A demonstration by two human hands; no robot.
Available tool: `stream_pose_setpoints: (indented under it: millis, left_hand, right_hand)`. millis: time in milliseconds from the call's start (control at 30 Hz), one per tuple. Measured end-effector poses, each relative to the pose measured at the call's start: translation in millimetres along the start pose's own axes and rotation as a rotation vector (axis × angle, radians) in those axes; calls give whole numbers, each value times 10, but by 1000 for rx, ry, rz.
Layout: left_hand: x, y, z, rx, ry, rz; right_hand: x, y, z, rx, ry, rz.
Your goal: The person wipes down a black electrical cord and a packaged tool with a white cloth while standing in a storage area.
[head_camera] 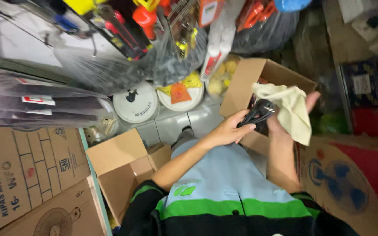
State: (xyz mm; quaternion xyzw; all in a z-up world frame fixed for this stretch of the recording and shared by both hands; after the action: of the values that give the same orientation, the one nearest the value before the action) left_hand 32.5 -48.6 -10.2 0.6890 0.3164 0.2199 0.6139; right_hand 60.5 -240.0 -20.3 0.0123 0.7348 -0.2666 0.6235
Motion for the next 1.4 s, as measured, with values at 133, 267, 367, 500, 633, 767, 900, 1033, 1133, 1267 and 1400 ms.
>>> stream_pose_setpoints:
  millis: [133,267,367,500,633,767,900,1033,1133,1267,1400]
  left_hand:
    - [298,112,-107,-127,194,-98]
    - [582,324,-118,-261,398,-132]
    - [773,625,-208,-359,510,-70]
    - [927,1039,-350,-493,575,-122]
    - [927,1130,-401,-517,592,-182]
    - [927,1064,-426,-523,598,-197]
    - [1077,1260,-584,-551,791,-160]
    - [967,1969,-1072,-550,1201,806]
    - [618,2166,-1031,-548,1060,1263]
    - [567,2007,-851,-486,765,1229]
    - [757,2048,-901,-567,871,1060]
  right_hand:
    - [-106,-249,-58,69,-128,-71]
    - [-601,-27,-314,-52,-450,-601]
    - [-835,343,-543,-165,-562,-899]
    - [-918,780,-674,-421,-643,-990]
    - [-1090,977,-813,-316,-708,-856]
    - [-1116,1069,-829,-324,-708,-830]
    - [-1319,845,-706,-224,-698,-1040]
    - [-1935,476,-632,115,-859,-1335]
    - [-2242,372,-630,169,-964,-1477]
    - [-2500,334,-574,251,-1100,-1395]
    - [-2395,422,-387,44,-870,-1028]
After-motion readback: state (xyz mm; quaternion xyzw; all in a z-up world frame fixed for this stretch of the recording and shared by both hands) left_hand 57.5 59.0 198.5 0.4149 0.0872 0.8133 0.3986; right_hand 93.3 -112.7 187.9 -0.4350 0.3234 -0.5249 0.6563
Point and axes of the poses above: each hand's wrist, its own z-axis towards the middle knuckle, its own x-axis out of the back of the hand, y = z × x, the point moved 8 cm from there along z, towards the middle knuckle, and after that the axes turned 14 degrees about z, right-handed, at the moved point
